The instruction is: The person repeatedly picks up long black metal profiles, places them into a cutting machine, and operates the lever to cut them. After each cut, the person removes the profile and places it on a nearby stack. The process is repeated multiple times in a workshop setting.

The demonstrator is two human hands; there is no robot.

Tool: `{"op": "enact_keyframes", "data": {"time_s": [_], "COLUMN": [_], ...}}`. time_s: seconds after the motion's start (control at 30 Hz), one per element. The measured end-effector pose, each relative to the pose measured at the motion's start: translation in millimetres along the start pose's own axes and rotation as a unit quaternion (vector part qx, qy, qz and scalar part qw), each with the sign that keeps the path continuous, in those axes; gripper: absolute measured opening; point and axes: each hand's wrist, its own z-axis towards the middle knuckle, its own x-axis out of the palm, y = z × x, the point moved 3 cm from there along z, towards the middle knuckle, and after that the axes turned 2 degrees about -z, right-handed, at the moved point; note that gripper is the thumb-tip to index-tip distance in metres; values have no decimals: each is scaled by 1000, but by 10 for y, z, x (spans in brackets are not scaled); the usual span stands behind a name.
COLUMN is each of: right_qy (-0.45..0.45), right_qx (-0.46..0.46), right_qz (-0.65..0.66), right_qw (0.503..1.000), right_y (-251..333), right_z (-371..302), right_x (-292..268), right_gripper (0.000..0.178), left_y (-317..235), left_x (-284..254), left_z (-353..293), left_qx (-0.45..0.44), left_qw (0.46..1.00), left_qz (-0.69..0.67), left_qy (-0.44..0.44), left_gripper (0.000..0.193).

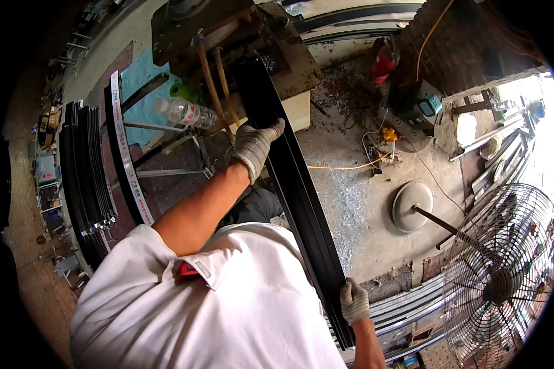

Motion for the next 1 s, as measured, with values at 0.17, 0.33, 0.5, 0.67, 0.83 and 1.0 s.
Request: {"op": "enact_keyframes", "data": {"time_s": [0.17, 0.33, 0.5, 0.67, 0.83, 1.0], "right_qy": [-15, -21, -23, -73, -78, -74], "right_qx": [-14, -24, -82, -108, -105, -128], "right_qz": [2, -32, -67, -63, -42, -15], "right_qw": [1000, 999, 994, 989, 991, 989], "right_y": [-152, -227, -562, -957, -981, -1058], "right_z": [56, 171, 628, 1140, 1215, 1321], "right_x": [31, 47, 166, 404, 468, 498], "right_gripper": [51, 44, 42, 43, 47, 55], "left_y": [108, 321, 832, 642, 842, 1100], "left_x": [57, 115, 242, 210, 345, 215], "left_z": [89, 290, 823, 443, 810, 1154], "left_qx": [13, 33, 54, -8, -5, -21], "left_qw": [1000, 999, 995, 996, 992, 977], "left_qz": [14, -5, -72, 89, 128, 212], "left_qy": [-17, -16, 32, 4, 0, 13], "left_gripper": [48, 50, 52, 65, 72, 53]}}
